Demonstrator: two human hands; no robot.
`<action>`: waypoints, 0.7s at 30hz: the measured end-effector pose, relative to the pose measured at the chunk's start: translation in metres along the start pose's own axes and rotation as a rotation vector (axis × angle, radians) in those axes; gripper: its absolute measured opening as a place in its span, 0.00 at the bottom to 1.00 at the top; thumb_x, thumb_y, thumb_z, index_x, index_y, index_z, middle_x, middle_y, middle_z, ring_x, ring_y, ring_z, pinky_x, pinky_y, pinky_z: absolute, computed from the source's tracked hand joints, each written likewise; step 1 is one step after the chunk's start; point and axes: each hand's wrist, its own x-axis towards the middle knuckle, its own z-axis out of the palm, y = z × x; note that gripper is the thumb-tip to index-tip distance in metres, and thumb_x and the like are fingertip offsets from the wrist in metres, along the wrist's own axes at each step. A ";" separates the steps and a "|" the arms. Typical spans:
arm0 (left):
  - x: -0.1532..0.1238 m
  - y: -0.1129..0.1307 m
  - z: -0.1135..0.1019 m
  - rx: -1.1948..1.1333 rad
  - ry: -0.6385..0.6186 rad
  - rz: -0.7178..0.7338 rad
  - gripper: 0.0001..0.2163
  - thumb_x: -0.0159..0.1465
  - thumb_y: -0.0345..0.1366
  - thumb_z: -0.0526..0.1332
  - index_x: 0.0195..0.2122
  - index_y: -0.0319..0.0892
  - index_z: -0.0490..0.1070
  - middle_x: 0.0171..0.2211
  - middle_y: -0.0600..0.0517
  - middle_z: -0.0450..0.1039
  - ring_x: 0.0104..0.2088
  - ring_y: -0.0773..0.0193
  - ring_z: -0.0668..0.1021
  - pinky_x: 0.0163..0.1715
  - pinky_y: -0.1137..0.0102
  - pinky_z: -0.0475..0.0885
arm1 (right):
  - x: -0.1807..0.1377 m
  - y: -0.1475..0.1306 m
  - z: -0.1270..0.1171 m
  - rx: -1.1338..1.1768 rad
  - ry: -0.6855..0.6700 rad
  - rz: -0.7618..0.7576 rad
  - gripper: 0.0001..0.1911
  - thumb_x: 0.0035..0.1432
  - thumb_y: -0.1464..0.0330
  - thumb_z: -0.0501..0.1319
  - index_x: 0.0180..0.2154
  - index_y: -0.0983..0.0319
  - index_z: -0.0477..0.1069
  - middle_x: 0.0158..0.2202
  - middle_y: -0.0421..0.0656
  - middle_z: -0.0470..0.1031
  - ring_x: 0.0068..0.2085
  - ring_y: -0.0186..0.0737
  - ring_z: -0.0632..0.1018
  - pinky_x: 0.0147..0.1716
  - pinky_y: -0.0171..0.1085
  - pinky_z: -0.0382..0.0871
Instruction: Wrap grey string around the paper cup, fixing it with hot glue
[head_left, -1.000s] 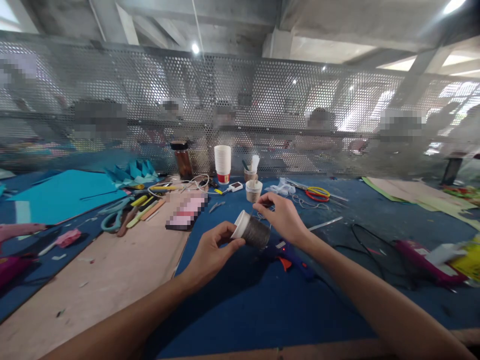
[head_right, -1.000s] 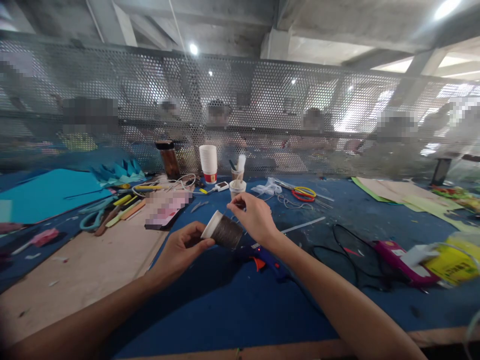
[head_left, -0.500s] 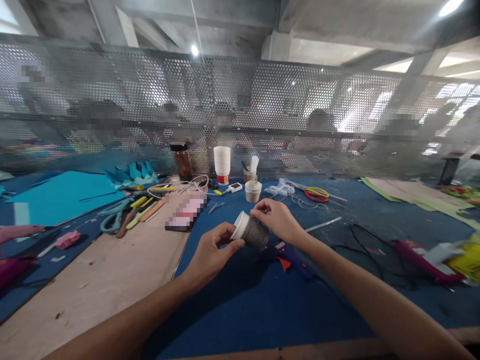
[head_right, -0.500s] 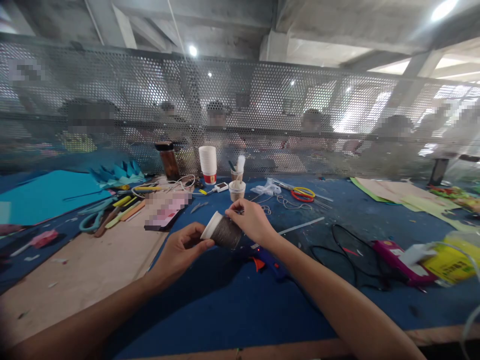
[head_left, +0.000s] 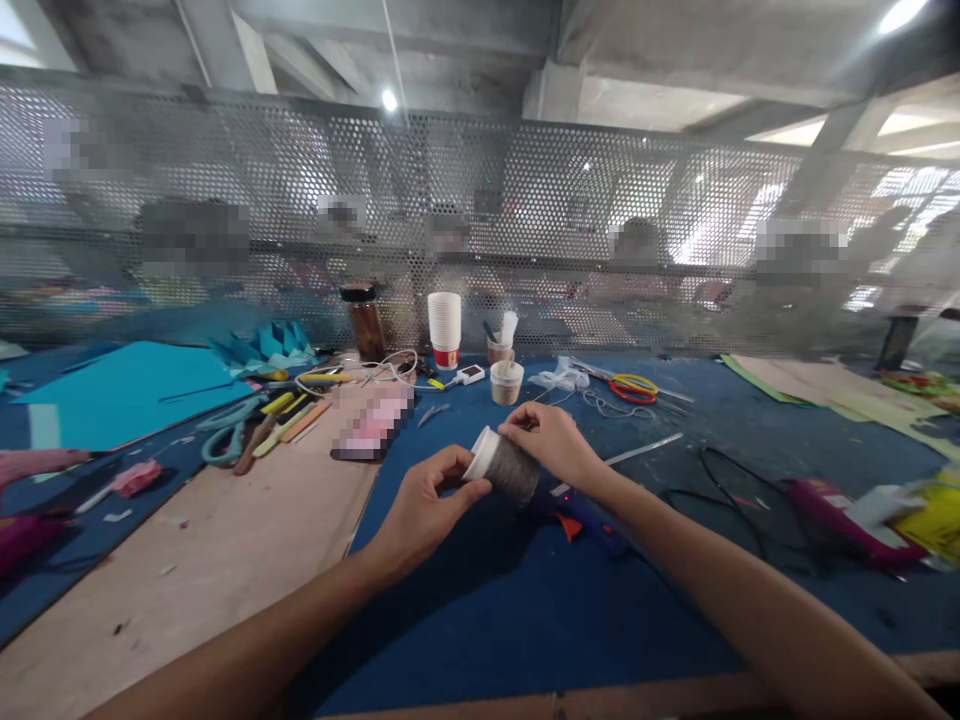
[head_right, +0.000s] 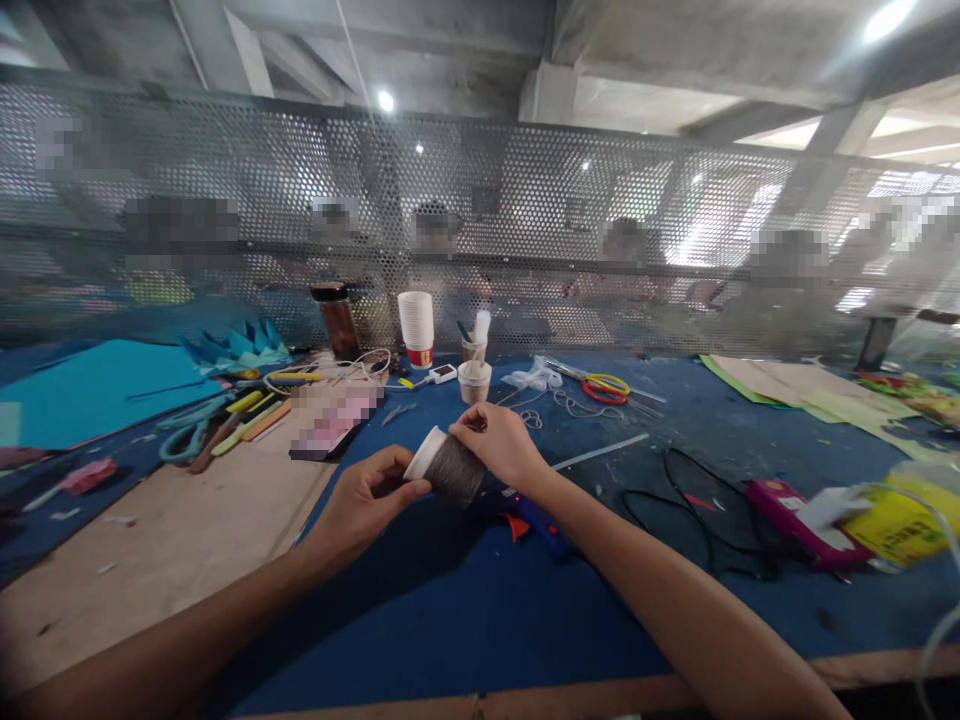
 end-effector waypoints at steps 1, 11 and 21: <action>0.000 0.000 0.000 -0.003 -0.003 -0.003 0.09 0.62 0.41 0.68 0.35 0.41 0.74 0.31 0.54 0.75 0.34 0.63 0.76 0.36 0.71 0.68 | 0.000 0.000 0.000 0.000 -0.005 0.003 0.05 0.61 0.66 0.68 0.34 0.61 0.78 0.34 0.43 0.82 0.36 0.40 0.79 0.38 0.38 0.69; 0.001 -0.004 0.002 -0.025 -0.015 -0.016 0.09 0.62 0.41 0.68 0.34 0.41 0.73 0.31 0.53 0.74 0.33 0.63 0.75 0.35 0.71 0.68 | 0.003 0.009 0.004 0.074 -0.059 0.033 0.06 0.60 0.67 0.68 0.34 0.63 0.78 0.32 0.43 0.81 0.34 0.38 0.78 0.35 0.37 0.67; 0.004 0.002 -0.003 -0.019 0.057 0.000 0.08 0.62 0.41 0.68 0.35 0.42 0.76 0.31 0.52 0.77 0.33 0.62 0.77 0.35 0.70 0.68 | 0.002 -0.004 -0.005 0.078 -0.065 -0.045 0.19 0.71 0.59 0.54 0.38 0.61 0.80 0.39 0.45 0.84 0.42 0.43 0.81 0.45 0.42 0.72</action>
